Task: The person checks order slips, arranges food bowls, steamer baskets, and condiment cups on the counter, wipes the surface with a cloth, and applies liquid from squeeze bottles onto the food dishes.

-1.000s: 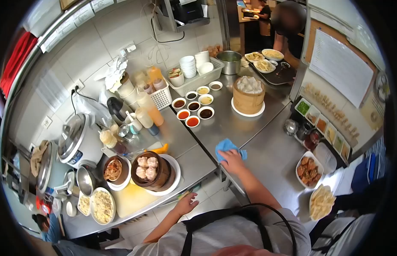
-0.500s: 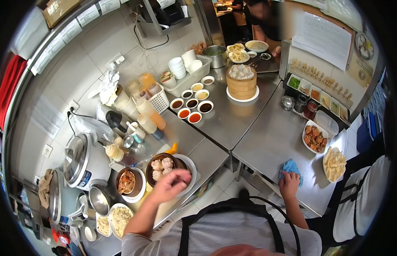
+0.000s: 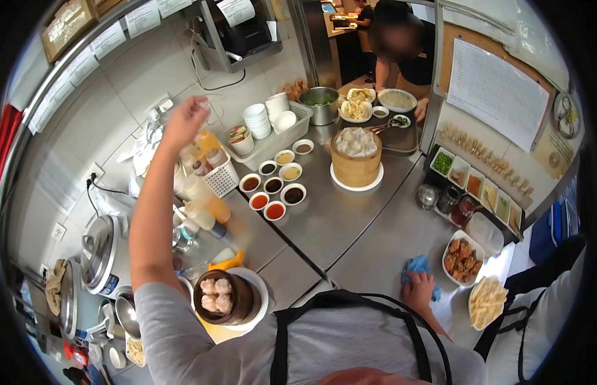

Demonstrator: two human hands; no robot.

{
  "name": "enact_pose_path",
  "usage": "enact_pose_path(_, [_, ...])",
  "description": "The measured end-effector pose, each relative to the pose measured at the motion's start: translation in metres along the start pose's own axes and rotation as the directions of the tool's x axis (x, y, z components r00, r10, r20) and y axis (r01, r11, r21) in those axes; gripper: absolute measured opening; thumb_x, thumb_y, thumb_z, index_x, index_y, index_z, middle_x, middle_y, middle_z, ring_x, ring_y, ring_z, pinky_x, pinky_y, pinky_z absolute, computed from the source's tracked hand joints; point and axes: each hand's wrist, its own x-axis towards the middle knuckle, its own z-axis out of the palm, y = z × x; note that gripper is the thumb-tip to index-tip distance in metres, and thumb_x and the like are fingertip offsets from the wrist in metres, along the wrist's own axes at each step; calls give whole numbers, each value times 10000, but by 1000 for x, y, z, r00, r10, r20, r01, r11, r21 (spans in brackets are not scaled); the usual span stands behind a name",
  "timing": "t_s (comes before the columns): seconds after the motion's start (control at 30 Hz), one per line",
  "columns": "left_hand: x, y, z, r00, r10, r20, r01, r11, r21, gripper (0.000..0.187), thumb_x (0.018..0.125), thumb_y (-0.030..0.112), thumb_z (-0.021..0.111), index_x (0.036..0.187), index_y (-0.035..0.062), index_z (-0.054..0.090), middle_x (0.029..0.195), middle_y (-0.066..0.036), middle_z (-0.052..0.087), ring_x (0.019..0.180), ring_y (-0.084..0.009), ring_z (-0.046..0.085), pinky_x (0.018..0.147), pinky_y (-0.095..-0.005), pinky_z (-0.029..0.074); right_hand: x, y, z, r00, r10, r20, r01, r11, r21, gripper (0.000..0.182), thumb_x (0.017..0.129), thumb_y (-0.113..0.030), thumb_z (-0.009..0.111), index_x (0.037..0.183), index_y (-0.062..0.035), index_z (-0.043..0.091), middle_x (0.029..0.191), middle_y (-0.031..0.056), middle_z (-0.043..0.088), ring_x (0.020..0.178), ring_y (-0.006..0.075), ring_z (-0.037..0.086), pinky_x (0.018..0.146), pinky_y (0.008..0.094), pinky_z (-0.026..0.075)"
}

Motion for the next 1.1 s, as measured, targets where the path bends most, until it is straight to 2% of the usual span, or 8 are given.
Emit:
enact_pose_path(0.43, [284,24,15,853,-126,-506,-20,962,-274,673,664,268,633,1153,-87,337,800,-117,531,652,-169,516,534,-279,440,8,19,14,999,0,49,2,999,-39,152,593,-159,567,744,-165,586,704,43,485,797,267,459,725,374,351])
enact_pose_path(0.53, [329,21,16,762,-227,-607,-4,935,-354,726,603,228,683,1134,-121,332,1147,-227,416,1005,-271,469,808,-336,400,15,7,4,995,72,71,-71,997,-21,180,595,-164,564,773,-167,580,699,35,471,782,263,456,723,378,344])
enact_pose_path(0.63, [363,18,16,671,-209,-711,-89,930,-357,601,633,201,663,1080,-105,403,1048,-212,497,978,-270,487,770,-347,417,20,0,3,993,89,76,-87,996,-32,181,597,-166,563,777,-166,578,693,33,463,767,259,454,706,376,343])
enact_pose_path(0.73, [355,23,10,830,-129,-542,235,963,129,430,665,160,615,1000,-71,476,891,-188,556,782,-246,551,652,-341,444,15,4,6,993,95,69,-92,995,-44,182,599,-190,581,778,-161,580,690,43,465,743,263,455,674,370,344])
enact_pose_path(0.83, [322,20,56,800,-262,-540,-83,843,-531,293,670,116,570,907,-45,506,758,-153,558,558,-193,517,526,-312,429,4,16,16,990,82,115,-84,996,13,326,477,-122,573,804,-117,563,755,86,442,789,301,413,673,412,328])
enact_pose_path(0.97, [233,6,132,916,-138,-376,-136,775,-617,235,629,57,553,827,-24,455,693,-98,517,513,-145,475,486,-271,409,6,12,12,992,72,105,-72,997,-3,373,523,-158,582,887,-113,516,827,106,441,815,304,406,699,422,323])
enact_pose_path(1.0, [207,0,161,822,-199,-533,-112,862,-494,252,634,50,550,853,-28,451,717,-93,523,555,-142,485,505,-270,414,9,7,8,984,120,129,-122,992,13,427,544,-192,592,944,-98,476,894,131,423,860,309,398,738,423,314])
enact_pose_path(1.1, [102,17,219,895,-407,-183,188,715,-674,221,666,41,517,861,-33,444,778,-123,554,634,-157,530,547,-280,431,37,-10,-7,994,22,-112,-19,1000,25,449,557,-147,601,970,-59,449,942,161,411,906,312,390,793,406,299])
